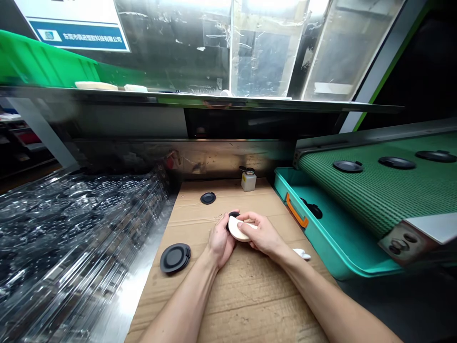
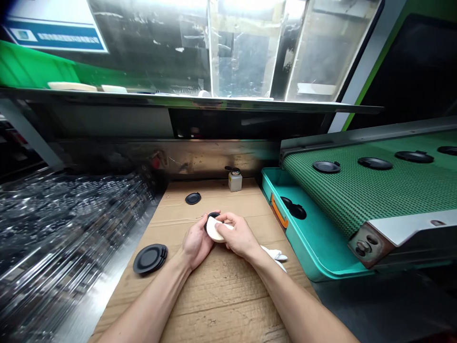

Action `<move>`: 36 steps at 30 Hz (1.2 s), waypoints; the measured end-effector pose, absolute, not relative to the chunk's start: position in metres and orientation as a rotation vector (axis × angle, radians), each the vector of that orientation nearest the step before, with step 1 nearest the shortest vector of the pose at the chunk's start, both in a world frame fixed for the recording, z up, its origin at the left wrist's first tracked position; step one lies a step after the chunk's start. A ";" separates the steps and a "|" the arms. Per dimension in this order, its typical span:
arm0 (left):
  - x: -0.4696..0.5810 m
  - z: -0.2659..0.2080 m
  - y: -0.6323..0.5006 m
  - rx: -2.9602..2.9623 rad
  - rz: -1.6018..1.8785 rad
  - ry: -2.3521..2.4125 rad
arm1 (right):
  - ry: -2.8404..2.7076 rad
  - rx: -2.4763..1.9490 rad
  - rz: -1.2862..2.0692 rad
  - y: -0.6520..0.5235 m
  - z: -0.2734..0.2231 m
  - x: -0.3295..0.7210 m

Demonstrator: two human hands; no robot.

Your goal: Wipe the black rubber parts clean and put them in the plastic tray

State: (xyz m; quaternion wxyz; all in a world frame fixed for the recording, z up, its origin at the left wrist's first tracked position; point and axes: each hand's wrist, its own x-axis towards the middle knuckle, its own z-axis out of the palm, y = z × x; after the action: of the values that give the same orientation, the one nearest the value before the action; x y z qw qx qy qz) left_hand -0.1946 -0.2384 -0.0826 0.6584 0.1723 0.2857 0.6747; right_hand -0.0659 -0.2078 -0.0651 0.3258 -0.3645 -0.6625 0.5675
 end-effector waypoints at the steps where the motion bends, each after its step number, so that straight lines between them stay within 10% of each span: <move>1: -0.195 -0.083 -0.239 0.383 1.515 0.646 | -1.760 -0.959 1.527 -0.207 -0.063 -0.063; 36: -0.198 -0.084 -0.235 0.329 1.473 0.663 | -2.218 -1.376 0.371 -0.203 -0.069 -0.064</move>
State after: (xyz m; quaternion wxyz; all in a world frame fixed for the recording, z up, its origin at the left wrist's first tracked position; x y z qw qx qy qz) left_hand -0.1976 -0.2345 -0.0842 0.6790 0.1464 0.2952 0.6560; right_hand -0.0640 -0.2033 -0.0691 0.2497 -0.5054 -0.8146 0.1362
